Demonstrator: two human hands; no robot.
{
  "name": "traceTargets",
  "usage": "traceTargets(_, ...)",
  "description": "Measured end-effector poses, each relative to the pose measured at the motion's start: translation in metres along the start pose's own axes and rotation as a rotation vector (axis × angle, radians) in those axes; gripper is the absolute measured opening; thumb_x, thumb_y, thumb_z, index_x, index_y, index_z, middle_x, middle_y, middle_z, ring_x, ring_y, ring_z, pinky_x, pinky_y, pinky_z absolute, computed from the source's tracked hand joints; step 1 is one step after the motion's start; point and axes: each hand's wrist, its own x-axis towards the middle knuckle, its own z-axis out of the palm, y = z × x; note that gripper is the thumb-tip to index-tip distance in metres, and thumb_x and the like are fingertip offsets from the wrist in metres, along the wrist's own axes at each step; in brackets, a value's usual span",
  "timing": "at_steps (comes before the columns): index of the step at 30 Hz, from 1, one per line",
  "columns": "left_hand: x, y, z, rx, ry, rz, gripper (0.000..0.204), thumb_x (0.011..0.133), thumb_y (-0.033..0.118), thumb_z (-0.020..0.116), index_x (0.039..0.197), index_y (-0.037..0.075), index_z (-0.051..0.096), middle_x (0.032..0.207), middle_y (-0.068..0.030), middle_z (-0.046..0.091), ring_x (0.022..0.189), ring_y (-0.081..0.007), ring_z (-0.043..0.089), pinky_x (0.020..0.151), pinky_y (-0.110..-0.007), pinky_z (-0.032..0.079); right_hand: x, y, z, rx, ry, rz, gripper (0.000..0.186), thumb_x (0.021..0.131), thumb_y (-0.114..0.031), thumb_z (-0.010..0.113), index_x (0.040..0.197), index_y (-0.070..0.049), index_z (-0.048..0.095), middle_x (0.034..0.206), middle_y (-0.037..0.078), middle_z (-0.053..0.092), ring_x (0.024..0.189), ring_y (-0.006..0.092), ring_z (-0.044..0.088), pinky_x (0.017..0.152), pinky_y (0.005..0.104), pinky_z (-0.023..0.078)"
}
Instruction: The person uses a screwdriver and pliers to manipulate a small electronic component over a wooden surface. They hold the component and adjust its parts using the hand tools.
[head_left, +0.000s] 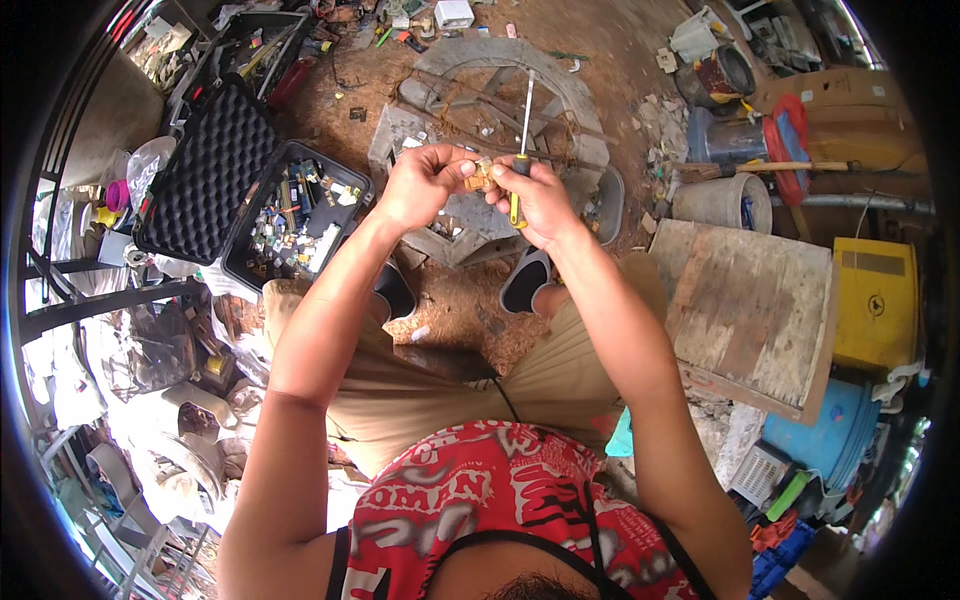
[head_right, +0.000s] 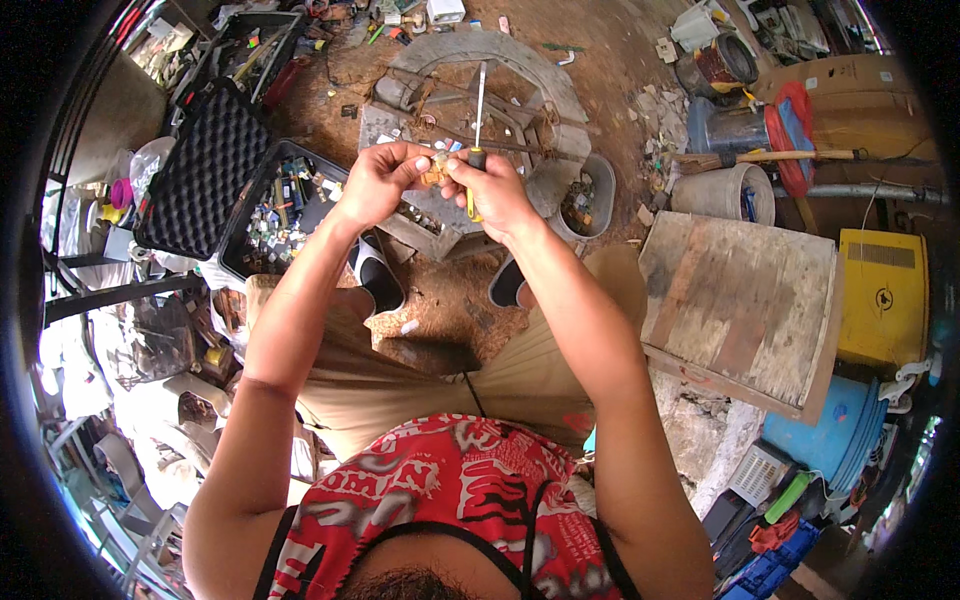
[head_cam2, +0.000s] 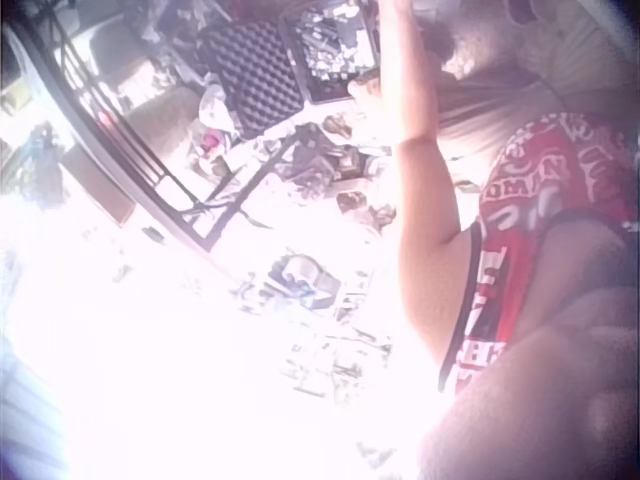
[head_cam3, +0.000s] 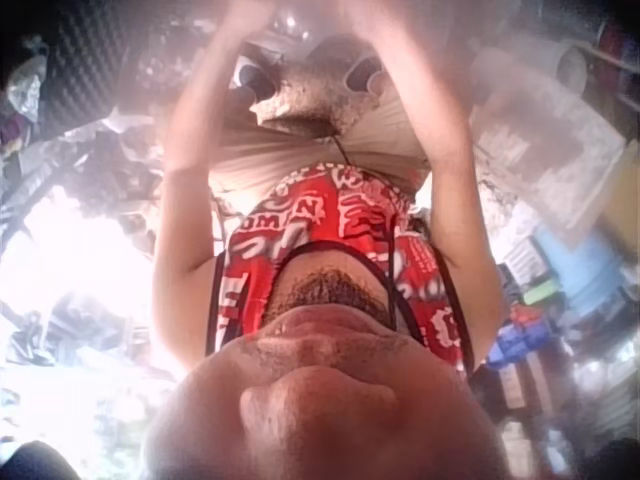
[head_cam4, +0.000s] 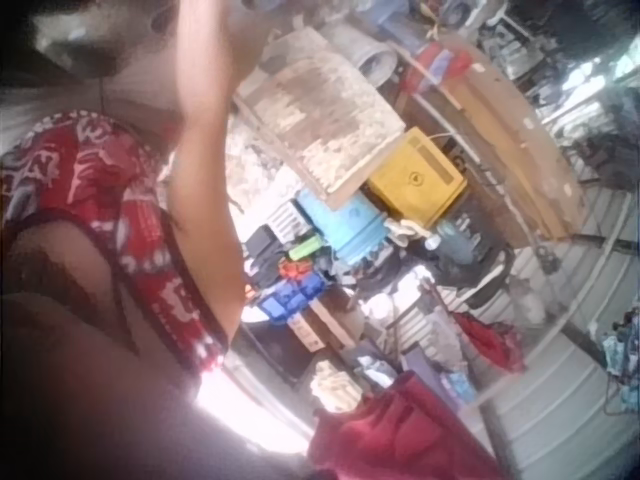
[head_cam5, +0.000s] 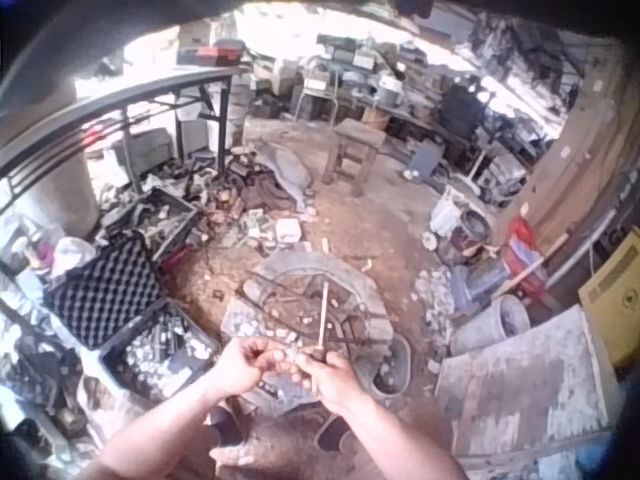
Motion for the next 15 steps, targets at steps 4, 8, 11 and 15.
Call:
traceTargets(4, 0.004, -0.013, -0.006, -0.045, -0.076, 0.003, 0.019, 0.095, 0.014, 0.062, 0.103, -0.003, 0.069, 0.084, -0.007, 0.071, 0.076, -0.0092, 0.065, 0.072, -0.026, 0.054, 0.003, 0.009, -0.005, -0.131, -0.012, -0.033, 0.012, 0.095, -0.016, 0.061, 0.1, -0.005, 0.061, 0.083, 0.004, 0.065, 0.069, 0.0116, 0.061, 0.056, 0.0226, 0.044)
traceTargets(8, 0.005, -0.009, -0.023, 0.142, 0.127, -0.156, 0.02, 0.095, 0.012, 0.061, 0.107, -0.003, 0.067, 0.091, -0.0067, 0.07, 0.08, -0.0106, 0.064, 0.074, -0.027, 0.055, 0.008, -0.011, -0.026, -0.273, 0.342, -0.122, 0.01, 0.094, -0.016, 0.062, 0.097, -0.006, 0.064, 0.082, 0.003, 0.068, 0.067, 0.009, 0.061, 0.054, 0.0228, 0.044)
traceTargets(11, 0.006, -0.002, -0.031, 0.212, 0.243, -0.056, 0.023, 0.093, 0.016, 0.066, 0.106, -0.002, 0.07, 0.084, -0.0049, 0.07, 0.074, -0.0092, 0.063, 0.07, -0.026, 0.054, 0.014, -0.017, -0.063, -0.617, 0.432, -0.249, 0.014, 0.091, -0.017, 0.064, 0.096, -0.005, 0.067, 0.079, 0.005, 0.069, 0.066, 0.0128, 0.062, 0.058, 0.028, 0.047)
traceTargets(15, 0.012, -0.009, -0.027, 0.281, 0.229, 0.019, 0.026, 0.092, 0.02, 0.068, 0.108, -0.001, 0.071, 0.078, -0.002, 0.068, 0.066, -0.0063, 0.057, 0.062, -0.023, 0.049, 0.041, -0.022, -0.084, -0.98, 0.491, -0.286, 0.018, 0.084, -0.022, 0.067, 0.092, -0.006, 0.071, 0.073, 0.012, 0.068, 0.069, 0.0256, 0.067, 0.067, 0.038, 0.051)
